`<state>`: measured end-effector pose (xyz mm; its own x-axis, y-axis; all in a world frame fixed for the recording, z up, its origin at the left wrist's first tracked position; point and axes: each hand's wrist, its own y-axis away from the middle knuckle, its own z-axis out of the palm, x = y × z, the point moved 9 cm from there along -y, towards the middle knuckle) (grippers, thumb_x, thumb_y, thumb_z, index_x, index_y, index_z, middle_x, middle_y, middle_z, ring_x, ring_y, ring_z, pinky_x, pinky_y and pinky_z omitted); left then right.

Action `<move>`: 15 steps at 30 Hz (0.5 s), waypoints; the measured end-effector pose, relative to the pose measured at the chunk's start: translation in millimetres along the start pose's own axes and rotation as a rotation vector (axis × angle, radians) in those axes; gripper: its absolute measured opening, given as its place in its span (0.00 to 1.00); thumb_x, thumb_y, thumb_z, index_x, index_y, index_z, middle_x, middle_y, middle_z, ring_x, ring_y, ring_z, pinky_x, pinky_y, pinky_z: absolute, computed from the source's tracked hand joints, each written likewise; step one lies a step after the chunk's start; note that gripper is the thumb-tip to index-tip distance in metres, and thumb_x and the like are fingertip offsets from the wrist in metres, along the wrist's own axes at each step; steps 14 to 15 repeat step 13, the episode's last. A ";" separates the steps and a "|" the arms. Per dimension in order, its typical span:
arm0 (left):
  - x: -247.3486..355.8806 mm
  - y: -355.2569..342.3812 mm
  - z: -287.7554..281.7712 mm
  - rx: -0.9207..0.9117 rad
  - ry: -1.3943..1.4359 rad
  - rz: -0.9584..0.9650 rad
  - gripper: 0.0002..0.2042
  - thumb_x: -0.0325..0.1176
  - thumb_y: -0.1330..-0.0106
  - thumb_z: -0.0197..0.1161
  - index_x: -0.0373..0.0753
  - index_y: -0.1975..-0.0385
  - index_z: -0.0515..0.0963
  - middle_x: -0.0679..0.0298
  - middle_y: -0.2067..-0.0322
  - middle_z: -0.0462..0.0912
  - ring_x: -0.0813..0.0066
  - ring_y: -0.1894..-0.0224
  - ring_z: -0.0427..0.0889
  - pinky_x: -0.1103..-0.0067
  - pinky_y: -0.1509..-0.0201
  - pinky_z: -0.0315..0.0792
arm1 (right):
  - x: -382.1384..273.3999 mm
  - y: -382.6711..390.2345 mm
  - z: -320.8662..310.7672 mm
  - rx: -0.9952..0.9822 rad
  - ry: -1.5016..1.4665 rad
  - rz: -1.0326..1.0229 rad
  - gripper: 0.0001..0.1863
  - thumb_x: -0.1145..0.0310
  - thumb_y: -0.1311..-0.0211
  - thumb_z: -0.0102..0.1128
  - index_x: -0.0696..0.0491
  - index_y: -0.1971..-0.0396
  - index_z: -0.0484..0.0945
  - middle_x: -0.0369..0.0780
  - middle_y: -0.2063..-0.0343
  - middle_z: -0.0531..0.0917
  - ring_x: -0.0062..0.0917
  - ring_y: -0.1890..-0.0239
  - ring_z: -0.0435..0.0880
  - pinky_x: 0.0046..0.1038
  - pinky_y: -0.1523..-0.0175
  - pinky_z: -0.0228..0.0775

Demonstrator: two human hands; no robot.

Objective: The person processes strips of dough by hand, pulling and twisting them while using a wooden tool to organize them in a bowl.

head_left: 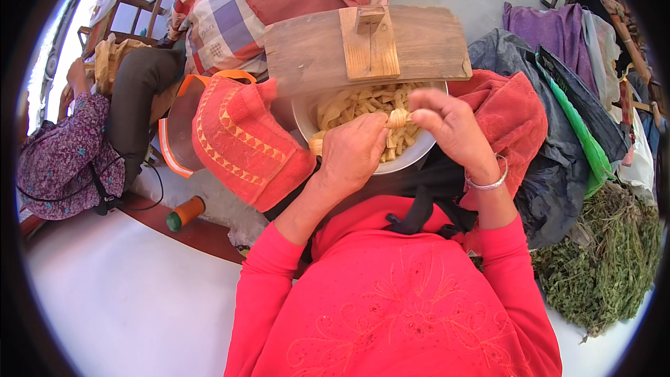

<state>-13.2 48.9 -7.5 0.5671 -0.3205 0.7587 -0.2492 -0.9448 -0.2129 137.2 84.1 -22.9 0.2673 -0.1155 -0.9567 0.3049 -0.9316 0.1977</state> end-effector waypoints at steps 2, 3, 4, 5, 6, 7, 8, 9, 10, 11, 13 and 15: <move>-5.5 -5.1 3.2 -0.016 0.052 -0.060 0.07 0.30 0.38 0.62 0.36 0.63 0.78 0.53 0.70 0.80 0.53 0.67 0.81 0.70 0.66 0.73 | 12.9 5.0 8.2 -0.198 0.245 0.160 0.10 0.66 0.34 0.59 0.59 0.68 0.78 0.36 0.78 0.78 0.17 0.73 0.74 0.24 0.68 0.68; -11.6 -7.2 6.4 -0.051 0.097 -0.137 0.07 0.31 0.38 0.63 0.36 0.64 0.78 0.53 0.72 0.80 0.53 0.68 0.81 0.70 0.67 0.73 | 4.3 3.7 5.2 -0.172 0.304 0.071 0.11 0.66 0.35 0.59 0.60 0.71 0.76 0.36 0.80 0.76 0.18 0.75 0.74 0.26 0.69 0.67; -18.0 -7.5 10.1 -0.088 0.141 -0.215 0.07 0.33 0.38 0.63 0.37 0.66 0.79 0.53 0.74 0.80 0.54 0.70 0.80 0.70 0.68 0.72 | -3.9 3.5 2.8 -0.145 0.359 -0.018 0.12 0.67 0.35 0.59 0.60 0.74 0.75 0.37 0.82 0.74 0.19 0.77 0.74 0.28 0.71 0.66; -21.4 -6.9 12.3 -0.136 0.116 -0.235 0.07 0.34 0.38 0.63 0.38 0.67 0.79 0.53 0.75 0.79 0.54 0.71 0.80 0.70 0.69 0.72 | -12.0 4.3 0.8 -0.119 0.413 -0.107 0.14 0.67 0.36 0.59 0.60 0.76 0.74 0.38 0.85 0.73 0.21 0.79 0.74 0.30 0.72 0.65; -26.3 -5.2 12.4 -0.184 0.091 -0.255 0.07 0.35 0.37 0.63 0.38 0.68 0.79 0.53 0.76 0.78 0.54 0.72 0.80 0.70 0.70 0.71 | -12.9 8.2 1.5 -0.126 0.447 -0.158 0.12 0.67 0.36 0.60 0.60 0.74 0.75 0.38 0.83 0.74 0.21 0.77 0.75 0.29 0.71 0.67; -30.6 -6.4 11.5 -0.226 0.064 -0.268 0.08 0.37 0.37 0.63 0.39 0.69 0.79 0.53 0.78 0.78 0.54 0.73 0.79 0.70 0.71 0.70 | -13.9 11.3 1.5 -0.130 0.486 -0.216 0.12 0.66 0.36 0.60 0.60 0.72 0.76 0.39 0.82 0.76 0.22 0.76 0.77 0.29 0.69 0.68; -30.8 -7.4 7.5 -0.207 0.072 -0.231 0.09 0.37 0.36 0.62 0.38 0.69 0.78 0.53 0.77 0.78 0.54 0.73 0.79 0.69 0.71 0.70 | -17.3 12.1 1.0 -0.133 0.524 -0.275 0.11 0.66 0.37 0.60 0.60 0.69 0.77 0.39 0.80 0.77 0.22 0.75 0.78 0.28 0.68 0.69; -31.4 -6.5 4.9 -0.188 0.079 -0.193 0.09 0.38 0.36 0.62 0.38 0.70 0.78 0.53 0.77 0.78 0.54 0.73 0.79 0.69 0.71 0.70 | -14.1 6.8 -5.5 -0.126 0.446 -0.205 0.11 0.66 0.36 0.60 0.61 0.66 0.77 0.38 0.77 0.78 0.21 0.72 0.78 0.26 0.65 0.70; -30.8 -4.4 3.4 -0.177 0.086 -0.161 0.10 0.39 0.36 0.61 0.38 0.70 0.78 0.53 0.77 0.78 0.54 0.73 0.79 0.68 0.71 0.70 | -11.4 3.0 -9.7 -0.120 0.362 -0.129 0.12 0.66 0.36 0.59 0.62 0.63 0.77 0.38 0.73 0.79 0.20 0.69 0.77 0.24 0.62 0.70; -29.7 -5.6 3.4 -0.182 0.090 -0.149 0.10 0.39 0.35 0.61 0.38 0.70 0.78 0.53 0.76 0.78 0.54 0.73 0.79 0.68 0.70 0.70 | -9.4 -1.2 -13.6 -0.113 0.277 -0.054 0.13 0.67 0.36 0.59 0.63 0.60 0.78 0.37 0.70 0.81 0.19 0.66 0.77 0.22 0.59 0.71; -24.5 -13.7 4.9 -0.190 0.102 -0.115 0.10 0.39 0.35 0.61 0.38 0.69 0.77 0.53 0.76 0.78 0.54 0.72 0.79 0.68 0.70 0.70 | -9.2 -8.5 -16.7 -0.136 0.228 0.027 0.20 0.65 0.37 0.60 0.60 0.49 0.75 0.40 0.59 0.81 0.21 0.57 0.78 0.22 0.49 0.70; -24.5 -13.7 4.9 -0.190 0.102 -0.115 0.10 0.39 0.35 0.61 0.38 0.69 0.77 0.53 0.76 0.78 0.54 0.72 0.79 0.68 0.70 0.70 | -9.2 -8.5 -16.7 -0.136 0.228 0.027 0.20 0.65 0.37 0.60 0.60 0.49 0.75 0.40 0.59 0.81 0.21 0.57 0.78 0.22 0.49 0.70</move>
